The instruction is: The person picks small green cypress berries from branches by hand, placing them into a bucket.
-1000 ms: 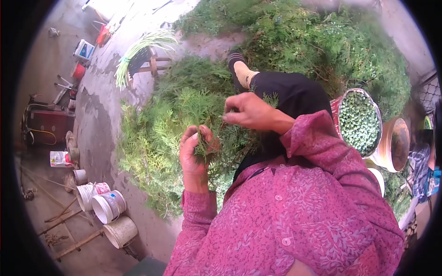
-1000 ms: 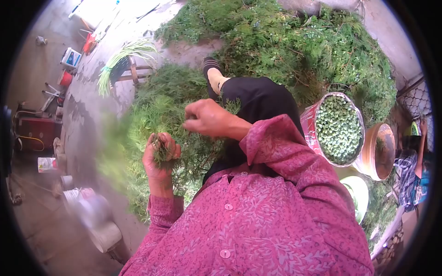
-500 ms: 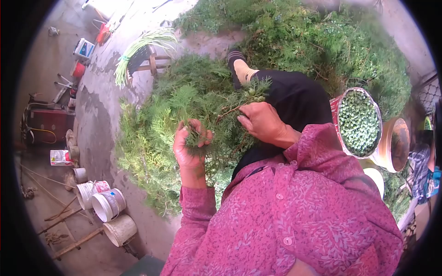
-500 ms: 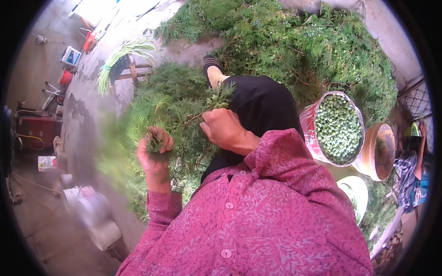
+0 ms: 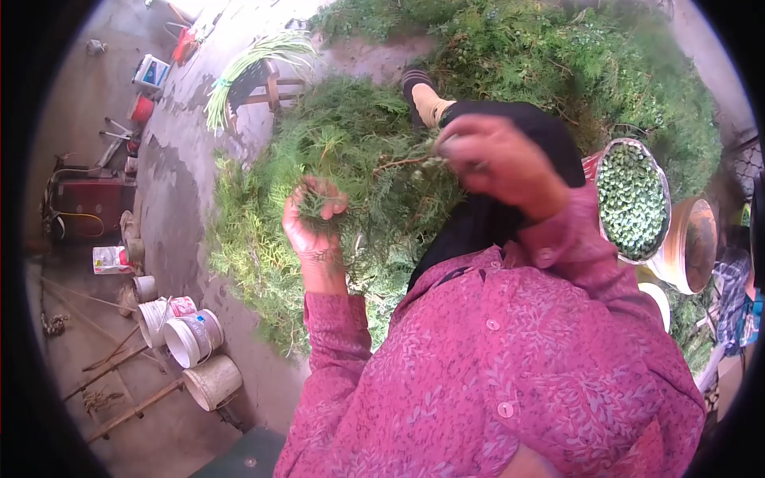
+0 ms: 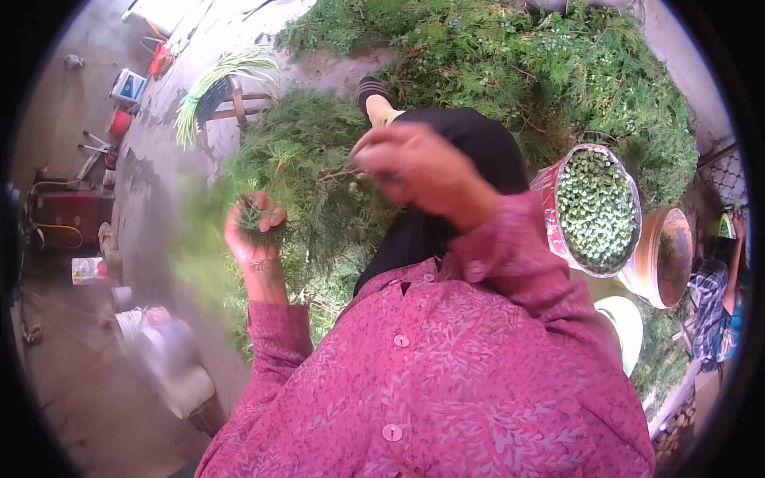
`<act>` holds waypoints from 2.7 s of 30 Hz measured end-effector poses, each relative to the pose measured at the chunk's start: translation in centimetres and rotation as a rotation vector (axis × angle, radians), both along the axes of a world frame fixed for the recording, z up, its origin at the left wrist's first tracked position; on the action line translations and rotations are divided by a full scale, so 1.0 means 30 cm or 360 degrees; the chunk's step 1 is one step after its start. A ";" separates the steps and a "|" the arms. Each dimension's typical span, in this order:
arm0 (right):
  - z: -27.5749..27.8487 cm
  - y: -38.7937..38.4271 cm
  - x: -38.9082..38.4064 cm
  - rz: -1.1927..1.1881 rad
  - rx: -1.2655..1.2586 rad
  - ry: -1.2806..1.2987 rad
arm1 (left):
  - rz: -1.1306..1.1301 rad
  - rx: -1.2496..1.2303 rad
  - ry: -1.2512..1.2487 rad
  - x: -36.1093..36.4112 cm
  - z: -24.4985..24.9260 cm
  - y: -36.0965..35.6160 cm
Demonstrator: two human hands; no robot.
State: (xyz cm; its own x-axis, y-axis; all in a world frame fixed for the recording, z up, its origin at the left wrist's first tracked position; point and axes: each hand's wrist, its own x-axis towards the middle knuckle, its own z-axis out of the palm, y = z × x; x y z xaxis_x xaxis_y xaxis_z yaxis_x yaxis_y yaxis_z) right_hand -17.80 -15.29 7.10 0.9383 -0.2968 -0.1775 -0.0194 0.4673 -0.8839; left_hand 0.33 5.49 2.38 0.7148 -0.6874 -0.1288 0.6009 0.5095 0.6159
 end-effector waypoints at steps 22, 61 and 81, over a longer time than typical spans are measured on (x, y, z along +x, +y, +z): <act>0.024 -0.328 -0.340 -0.0914 -0.1602 0.0510 | 0.0032 0.0239 0.0030 -0.021 0.034 -0.074; -0.152 -0.080 0.117 0.0137 -0.1009 0.0202 | -0.1007 0.1412 -0.2260 -0.050 -0.106 -0.327; -0.104 -0.101 0.070 0.0106 0.0608 -0.0041 | -0.0541 0.0872 -0.0797 -0.047 -0.043 -0.100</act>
State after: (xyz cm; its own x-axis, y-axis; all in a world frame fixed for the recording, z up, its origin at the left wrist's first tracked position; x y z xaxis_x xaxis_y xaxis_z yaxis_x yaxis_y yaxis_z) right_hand -15.71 -18.32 4.00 0.9589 -0.1522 -0.2394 -0.0407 0.7613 -0.6471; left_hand -1.08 2.48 1.09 0.5403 -0.8093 -0.2304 0.2560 -0.1028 0.9612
